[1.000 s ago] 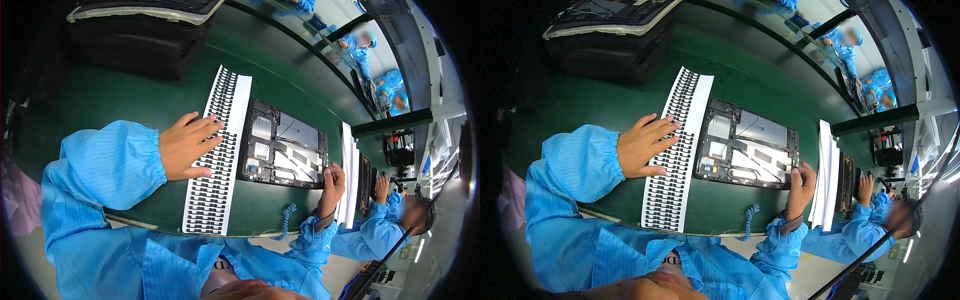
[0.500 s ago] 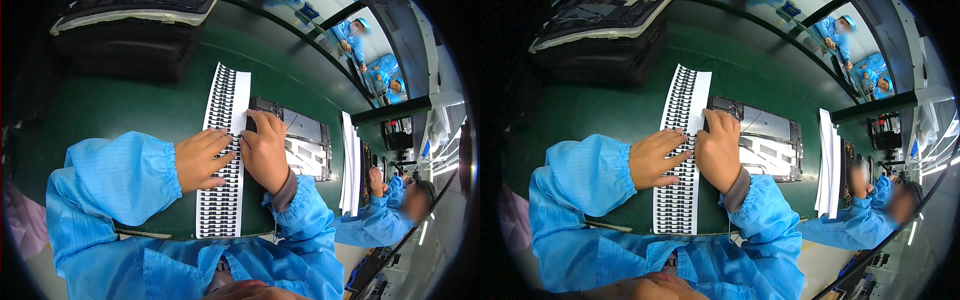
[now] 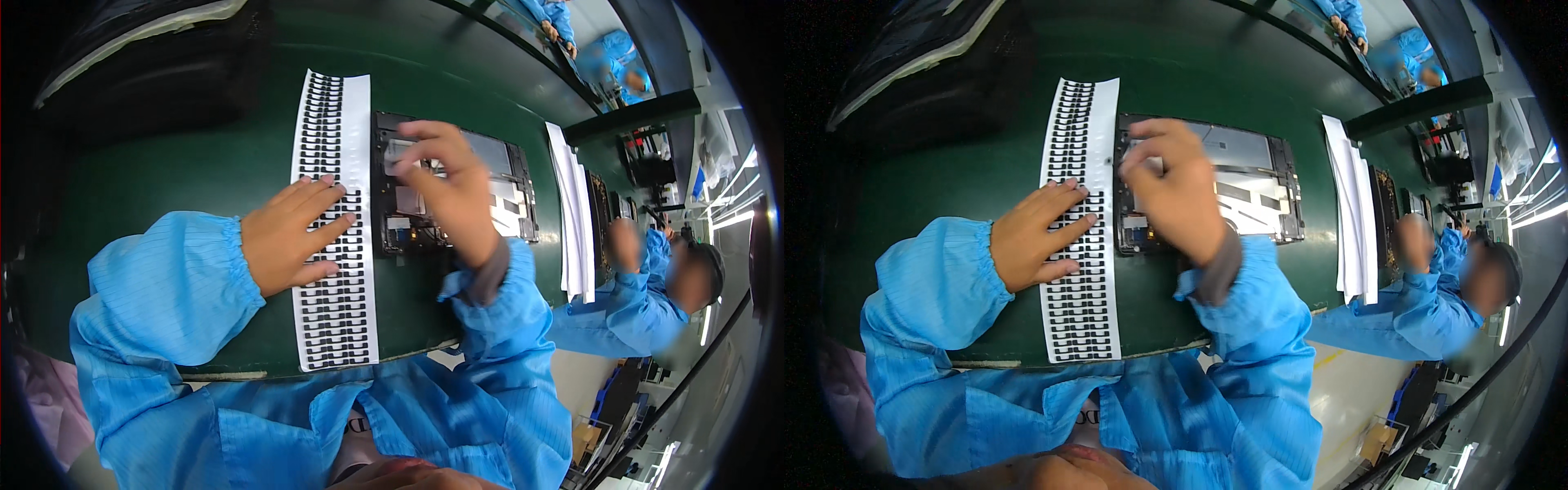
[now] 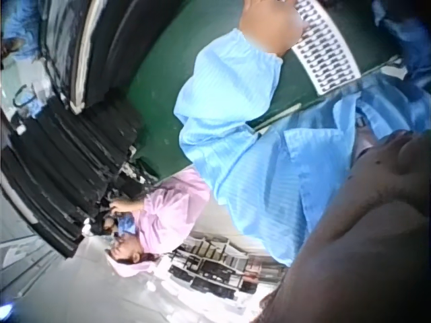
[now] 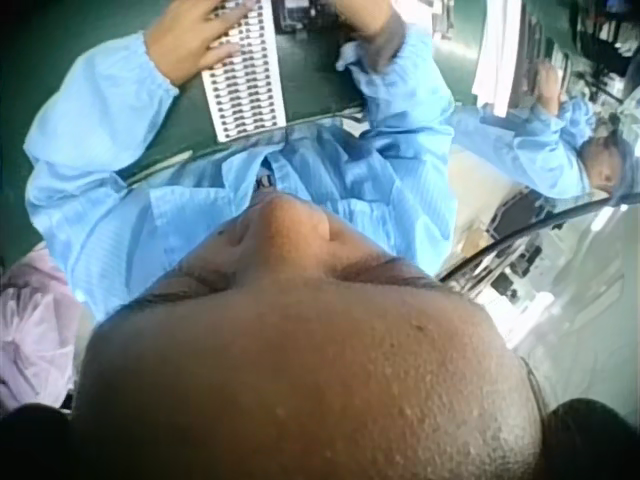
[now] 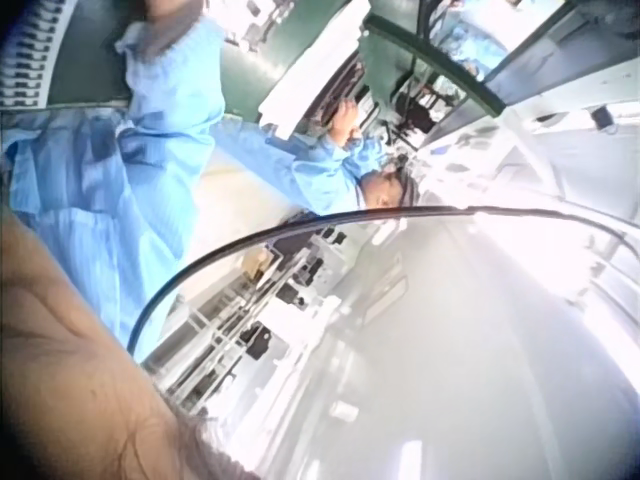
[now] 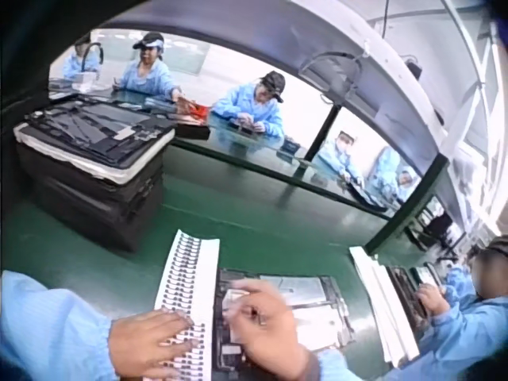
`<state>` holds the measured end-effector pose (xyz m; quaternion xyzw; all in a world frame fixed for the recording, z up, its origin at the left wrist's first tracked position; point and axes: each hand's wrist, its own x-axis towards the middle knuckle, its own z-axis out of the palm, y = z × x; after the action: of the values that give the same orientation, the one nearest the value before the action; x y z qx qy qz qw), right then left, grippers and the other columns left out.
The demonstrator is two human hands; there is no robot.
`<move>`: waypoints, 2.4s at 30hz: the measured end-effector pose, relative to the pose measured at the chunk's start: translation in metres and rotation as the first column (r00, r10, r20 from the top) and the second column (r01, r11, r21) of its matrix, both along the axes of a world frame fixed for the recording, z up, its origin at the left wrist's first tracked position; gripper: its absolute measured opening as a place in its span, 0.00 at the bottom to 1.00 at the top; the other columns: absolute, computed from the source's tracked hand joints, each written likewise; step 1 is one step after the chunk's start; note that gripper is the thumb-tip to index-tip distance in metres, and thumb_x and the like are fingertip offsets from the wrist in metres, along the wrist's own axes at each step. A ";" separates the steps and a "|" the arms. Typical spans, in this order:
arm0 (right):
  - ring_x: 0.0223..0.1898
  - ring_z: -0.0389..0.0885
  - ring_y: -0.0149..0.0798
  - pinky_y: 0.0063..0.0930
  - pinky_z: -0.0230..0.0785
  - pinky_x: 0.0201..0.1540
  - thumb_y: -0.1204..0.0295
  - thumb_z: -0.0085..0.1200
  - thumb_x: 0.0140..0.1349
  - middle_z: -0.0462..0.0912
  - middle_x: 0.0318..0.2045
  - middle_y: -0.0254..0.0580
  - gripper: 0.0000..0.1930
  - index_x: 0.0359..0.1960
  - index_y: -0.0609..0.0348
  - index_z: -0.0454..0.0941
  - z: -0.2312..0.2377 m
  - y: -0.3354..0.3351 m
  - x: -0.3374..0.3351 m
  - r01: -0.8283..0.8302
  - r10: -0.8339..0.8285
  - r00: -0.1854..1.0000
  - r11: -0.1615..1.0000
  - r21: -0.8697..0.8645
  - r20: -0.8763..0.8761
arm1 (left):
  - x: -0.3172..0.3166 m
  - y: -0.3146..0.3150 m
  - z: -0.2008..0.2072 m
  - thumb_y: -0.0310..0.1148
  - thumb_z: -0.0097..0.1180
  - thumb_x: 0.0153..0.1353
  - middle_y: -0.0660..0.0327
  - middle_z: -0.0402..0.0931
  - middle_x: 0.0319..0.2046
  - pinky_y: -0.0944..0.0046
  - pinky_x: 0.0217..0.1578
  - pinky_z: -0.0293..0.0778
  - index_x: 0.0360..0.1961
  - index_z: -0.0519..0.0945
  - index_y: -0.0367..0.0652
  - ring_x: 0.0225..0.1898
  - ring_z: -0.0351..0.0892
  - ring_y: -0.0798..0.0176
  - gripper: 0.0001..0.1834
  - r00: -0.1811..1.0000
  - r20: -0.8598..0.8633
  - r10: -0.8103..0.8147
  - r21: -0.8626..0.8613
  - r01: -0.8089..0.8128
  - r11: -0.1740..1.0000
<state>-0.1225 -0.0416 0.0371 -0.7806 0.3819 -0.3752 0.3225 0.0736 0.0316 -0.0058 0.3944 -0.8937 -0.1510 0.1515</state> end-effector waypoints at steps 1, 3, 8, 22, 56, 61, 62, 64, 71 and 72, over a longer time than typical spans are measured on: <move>0.41 0.72 0.40 0.27 0.65 0.40 0.78 0.52 0.45 0.73 0.41 0.48 0.04 0.24 0.64 0.75 0.007 -0.002 -0.015 0.012 -0.034 0.990 0.987 0.160 0.135 | -0.001 0.001 0.004 0.37 0.59 0.46 0.44 0.57 0.55 0.50 0.58 0.50 0.50 0.68 0.41 0.59 0.52 0.46 0.29 0.999 0.030 0.024 0.035 -0.025 0.999; 0.42 0.71 0.36 0.25 0.63 0.44 0.79 0.50 0.47 0.72 0.42 0.45 0.04 0.26 0.64 0.74 0.022 0.007 -0.046 0.039 -0.093 0.969 0.972 0.231 0.228 | -0.002 0.001 0.004 0.37 0.59 0.46 0.44 0.57 0.55 0.50 0.58 0.50 0.50 0.68 0.41 0.59 0.52 0.46 0.28 1.000 0.015 0.019 0.043 -0.019 0.999; 0.43 0.68 0.32 0.23 0.58 0.46 0.80 0.48 0.49 0.70 0.44 0.42 0.01 0.24 0.64 0.73 0.011 0.033 -0.106 0.120 -0.204 0.964 0.903 0.412 0.168 | -0.009 0.000 0.012 0.28 0.63 0.39 0.46 0.64 0.49 0.47 0.54 0.57 0.45 0.73 0.43 0.54 0.61 0.45 0.26 0.989 -0.116 -0.095 -0.180 0.073 0.981; 0.47 0.64 0.46 0.33 0.55 0.50 0.79 0.48 0.40 0.69 0.45 0.49 0.01 0.17 0.64 0.71 -0.006 0.030 -0.104 -0.024 0.048 0.992 0.979 0.201 -0.113 | -0.064 -0.019 -0.003 0.23 0.58 0.39 0.50 0.72 0.40 0.56 0.40 0.70 0.32 0.76 0.33 0.41 0.71 0.54 0.15 0.909 -0.201 -0.366 -0.351 0.282 0.893; 0.43 0.66 0.46 0.33 0.59 0.46 0.80 0.51 0.37 0.71 0.43 0.48 0.02 0.17 0.63 0.71 -0.010 0.034 -0.096 0.033 -0.020 0.980 0.997 0.064 -0.198 | -0.090 -0.025 0.010 0.26 0.47 0.46 0.54 0.71 0.43 0.59 0.47 0.63 0.36 0.75 0.33 0.46 0.69 0.58 0.15 0.914 0.018 -0.406 -0.422 0.375 0.825; 0.31 0.73 0.41 0.28 0.67 0.38 0.83 0.53 0.39 0.75 0.34 0.47 0.04 0.15 0.65 0.70 -0.010 0.032 -0.105 0.222 -0.210 0.968 0.972 0.080 -0.138 | -0.091 -0.024 0.011 0.27 0.46 0.44 0.54 0.71 0.43 0.59 0.47 0.64 0.35 0.75 0.32 0.45 0.69 0.59 0.15 0.928 -0.055 -0.369 -0.360 0.326 0.874; 0.31 0.73 0.41 0.28 0.67 0.38 0.83 0.53 0.39 0.75 0.34 0.47 0.04 0.15 0.65 0.70 -0.009 0.032 -0.108 0.255 -0.247 0.966 0.959 0.122 -0.080 | -0.090 -0.024 0.011 0.27 0.46 0.44 0.54 0.71 0.43 0.59 0.47 0.64 0.35 0.75 0.32 0.45 0.69 0.59 0.15 0.927 -0.052 -0.372 -0.361 0.330 0.872; 0.33 0.73 0.40 0.27 0.67 0.38 0.83 0.54 0.38 0.74 0.34 0.46 0.04 0.16 0.65 0.72 -0.006 0.031 -0.115 0.135 -0.142 0.990 0.972 0.194 0.023 | -0.091 -0.024 0.010 0.27 0.47 0.44 0.54 0.71 0.43 0.59 0.47 0.64 0.35 0.75 0.33 0.45 0.69 0.59 0.15 0.928 -0.059 -0.368 -0.376 0.321 0.869; 0.31 0.69 0.39 0.27 0.65 0.34 0.82 0.58 0.32 0.72 0.28 0.40 0.10 0.22 0.60 0.77 -0.011 0.036 -0.107 0.010 -0.007 0.984 1.000 0.014 -0.179 | -0.092 -0.024 0.008 0.26 0.47 0.45 0.54 0.71 0.43 0.59 0.47 0.64 0.35 0.75 0.33 0.46 0.69 0.59 0.15 0.928 -0.061 -0.367 -0.363 0.321 0.875; 0.31 0.69 0.39 0.27 0.65 0.34 0.82 0.58 0.32 0.72 0.28 0.40 0.10 0.22 0.60 0.77 -0.010 0.035 -0.107 0.009 -0.006 0.984 1.000 0.015 -0.179 | -0.092 -0.023 0.008 0.26 0.47 0.45 0.54 0.71 0.43 0.58 0.47 0.64 0.35 0.76 0.33 0.46 0.69 0.59 0.14 0.929 -0.064 -0.365 -0.362 0.320 0.876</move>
<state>-0.2291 -0.0061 0.0266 -0.8072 0.4152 -0.3018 0.2915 -0.0181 0.0083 0.0020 0.1865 -0.9500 -0.0418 0.2468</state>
